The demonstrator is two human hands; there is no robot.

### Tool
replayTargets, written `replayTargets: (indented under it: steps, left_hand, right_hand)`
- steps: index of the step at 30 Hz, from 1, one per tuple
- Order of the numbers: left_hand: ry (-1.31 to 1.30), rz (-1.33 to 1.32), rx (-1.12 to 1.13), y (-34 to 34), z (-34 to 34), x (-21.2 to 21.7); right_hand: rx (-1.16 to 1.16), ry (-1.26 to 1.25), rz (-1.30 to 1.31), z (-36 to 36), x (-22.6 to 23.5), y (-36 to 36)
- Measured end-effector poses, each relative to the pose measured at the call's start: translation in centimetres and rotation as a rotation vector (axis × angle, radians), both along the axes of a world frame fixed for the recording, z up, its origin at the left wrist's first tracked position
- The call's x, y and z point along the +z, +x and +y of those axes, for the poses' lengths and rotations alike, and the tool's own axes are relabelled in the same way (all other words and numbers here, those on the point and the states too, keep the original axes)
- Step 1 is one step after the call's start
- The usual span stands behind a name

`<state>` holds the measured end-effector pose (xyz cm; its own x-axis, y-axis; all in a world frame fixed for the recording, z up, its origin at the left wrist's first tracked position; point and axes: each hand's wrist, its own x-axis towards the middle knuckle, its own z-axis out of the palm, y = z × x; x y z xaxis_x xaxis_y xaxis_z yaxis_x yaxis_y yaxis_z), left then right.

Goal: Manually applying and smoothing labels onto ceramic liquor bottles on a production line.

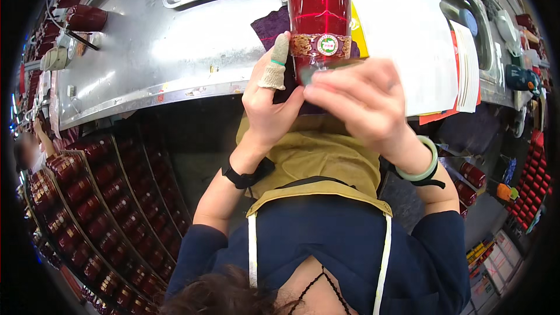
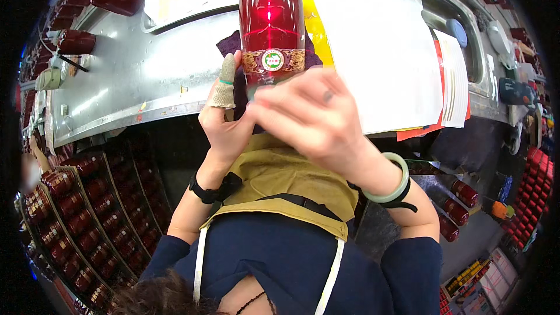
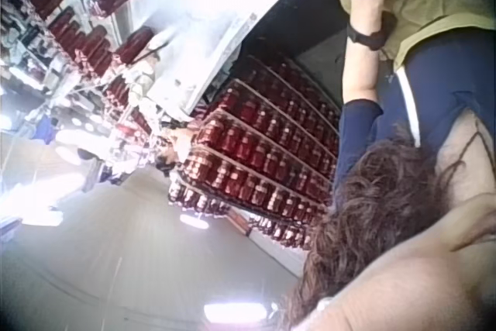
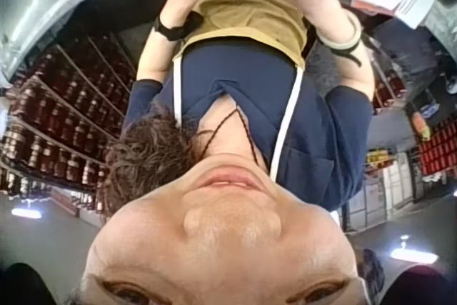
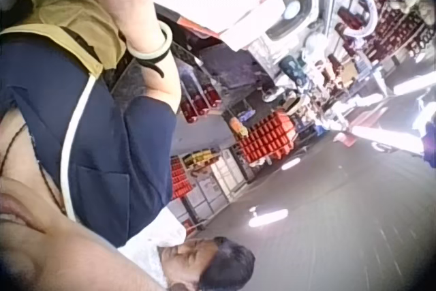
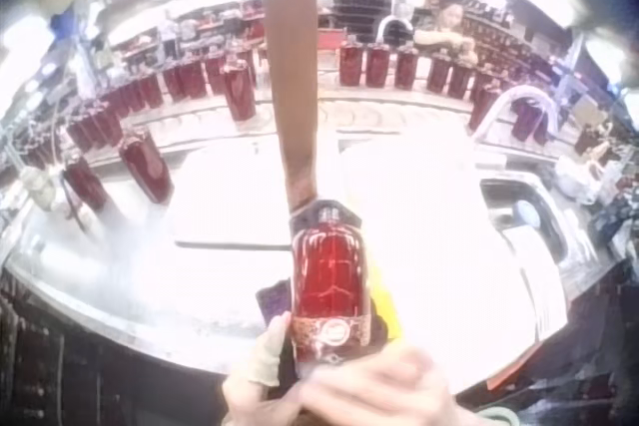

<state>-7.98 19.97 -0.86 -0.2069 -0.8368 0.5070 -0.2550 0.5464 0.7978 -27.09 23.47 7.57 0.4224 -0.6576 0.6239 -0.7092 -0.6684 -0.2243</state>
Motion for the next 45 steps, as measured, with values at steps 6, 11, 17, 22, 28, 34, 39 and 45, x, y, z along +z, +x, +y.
replayTargets:
  steps: [6, 11, 17, 22, 28, 34, 39, 45]
  left_hand:
    - [-0.244, -0.214, 0.063, 0.0, 1.2, 1.1]
    - [-0.316, -0.258, 0.097, -1.0, 1.3, 0.6]
    - [-0.293, -0.234, 0.156, -1.1, 1.7, 0.3]
    - [-0.214, -0.138, 0.171, -1.2, 2.1, 0.1]
    - [-0.144, -0.229, 0.140, 0.1, 2.6, -0.2]
    - [-0.025, -0.184, 0.094, -1.5, 0.7, 1.1]
    - [0.368, -0.103, 0.018, -1.9, -0.6, 1.6]
    - [0.096, -0.193, 0.034, -1.2, -0.8, 0.6]
  right_hand:
    - [-0.327, 0.341, -0.757, 0.6, -0.4, -0.2]
    - [-0.317, 0.470, -1.059, -1.6, -1.7, 1.0]
    - [-0.453, 0.368, -0.865, -1.2, -3.6, 0.3]
    - [-0.529, 0.329, -0.798, -1.0, -4.3, -0.2]
    - [-0.590, 0.331, -0.804, -0.9, -5.4, -2.5]
    - [-0.525, 0.259, -0.828, -2.0, -2.6, -3.1]
    - [-0.369, 0.175, -0.722, -2.5, -0.3, -3.0]
    - [-0.084, 0.057, -0.182, -0.3, -1.2, -2.1]
